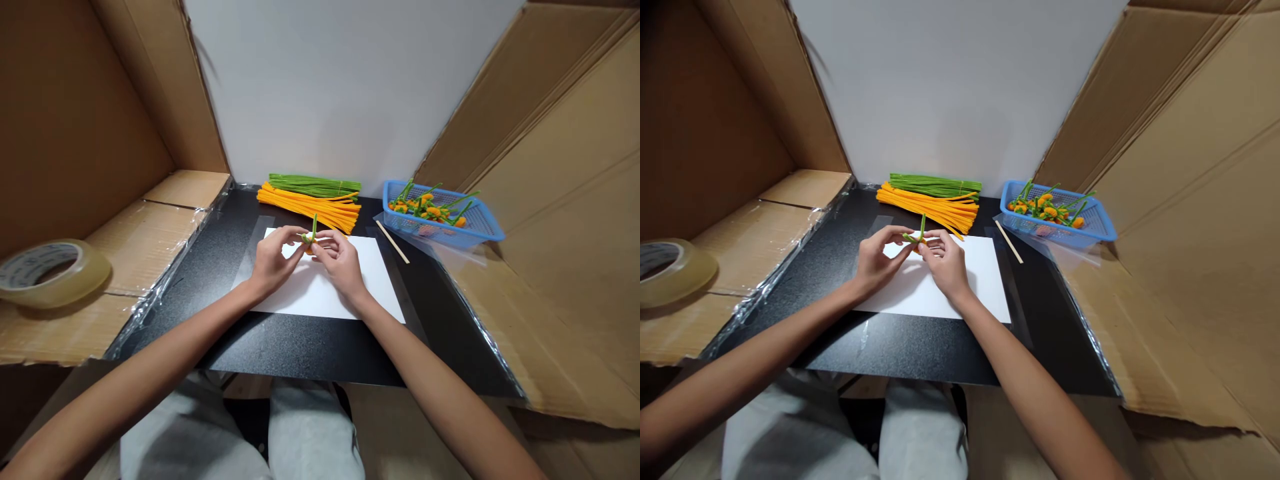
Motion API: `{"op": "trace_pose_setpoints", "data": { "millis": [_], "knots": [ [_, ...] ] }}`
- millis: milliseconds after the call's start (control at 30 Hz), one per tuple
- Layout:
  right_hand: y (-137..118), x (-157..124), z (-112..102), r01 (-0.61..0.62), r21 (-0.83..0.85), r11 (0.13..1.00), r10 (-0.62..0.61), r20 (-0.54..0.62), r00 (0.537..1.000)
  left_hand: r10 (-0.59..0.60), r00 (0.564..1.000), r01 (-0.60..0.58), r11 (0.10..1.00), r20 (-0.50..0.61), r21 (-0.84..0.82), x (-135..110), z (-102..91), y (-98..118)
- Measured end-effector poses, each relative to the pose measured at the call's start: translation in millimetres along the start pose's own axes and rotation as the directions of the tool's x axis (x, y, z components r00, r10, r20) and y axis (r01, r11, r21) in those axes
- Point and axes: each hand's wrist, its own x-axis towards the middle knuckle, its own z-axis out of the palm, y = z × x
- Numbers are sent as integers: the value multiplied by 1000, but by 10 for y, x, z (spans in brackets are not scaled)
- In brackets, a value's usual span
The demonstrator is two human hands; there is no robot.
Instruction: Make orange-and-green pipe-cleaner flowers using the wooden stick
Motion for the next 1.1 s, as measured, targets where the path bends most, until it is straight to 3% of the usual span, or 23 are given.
{"op": "trace_pose_setpoints", "data": {
  "millis": [200, 333, 433, 567, 733, 800, 967, 1100],
  "knots": [
    [5, 20, -16, -88, 104, 991, 92, -35, 995, -3, 998, 10, 994, 67, -106, -19, 22, 13],
    [-21, 13, -9, -83, 152, 985, 86, -13, 996, -111, 993, 114, 989, 34, -94, -15, 13, 43],
    [-25, 6, 4, -101, 164, 981, 104, -11, 994, -189, 979, 199, 968, 73, -151, -3, 3, 51],
    [-7, 6, 6, -127, 196, 972, 132, -8, 991, -156, 978, 190, 940, 138, -282, 0, 14, 54],
    [-14, -2, 9, -65, 126, 990, 71, -40, 997, -319, 943, 332, 875, 96, -351, -6, 40, 67],
    [-19, -15, 16, -34, 96, 995, 40, -59, 997, -302, 947, 322, 891, 109, -321, -6, 40, 67],
    [-14, -49, 27, 24, 44, 999, -21, -51, 998, -99, 991, 117, 966, 89, -228, -14, 43, 60],
    [-18, -56, 28, 46, -24, 999, -47, -31, 998, -140, 985, 161, 955, 102, -249, -24, 52, 55]
  ]
}}
